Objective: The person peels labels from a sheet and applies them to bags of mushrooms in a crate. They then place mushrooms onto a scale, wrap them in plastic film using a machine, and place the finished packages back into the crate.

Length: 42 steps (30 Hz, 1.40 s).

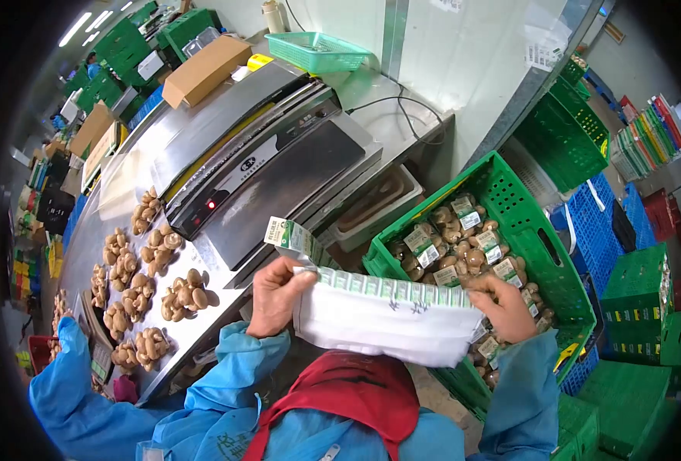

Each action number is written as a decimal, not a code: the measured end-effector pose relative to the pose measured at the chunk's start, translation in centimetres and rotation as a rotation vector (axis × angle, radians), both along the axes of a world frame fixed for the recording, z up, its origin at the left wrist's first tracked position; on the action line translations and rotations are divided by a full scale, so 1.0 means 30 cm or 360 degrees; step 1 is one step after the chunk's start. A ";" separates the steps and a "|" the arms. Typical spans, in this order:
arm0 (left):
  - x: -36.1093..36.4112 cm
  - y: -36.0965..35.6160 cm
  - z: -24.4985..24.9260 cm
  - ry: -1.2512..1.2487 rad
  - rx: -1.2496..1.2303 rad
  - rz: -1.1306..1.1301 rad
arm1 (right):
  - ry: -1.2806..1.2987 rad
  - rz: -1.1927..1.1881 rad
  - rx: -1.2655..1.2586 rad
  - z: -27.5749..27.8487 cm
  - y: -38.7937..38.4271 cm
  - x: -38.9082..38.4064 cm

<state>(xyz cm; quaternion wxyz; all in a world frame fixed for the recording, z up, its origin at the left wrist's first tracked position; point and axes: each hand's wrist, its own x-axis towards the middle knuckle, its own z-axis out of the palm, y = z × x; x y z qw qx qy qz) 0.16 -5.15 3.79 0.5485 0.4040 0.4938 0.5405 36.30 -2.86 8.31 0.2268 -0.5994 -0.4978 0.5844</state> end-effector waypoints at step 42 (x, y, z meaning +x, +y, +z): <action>0.166 -0.027 -0.044 0.0476 -0.0478 -0.0222 | -0.0192 -0.0575 0.0121 -0.652 0.301 0.686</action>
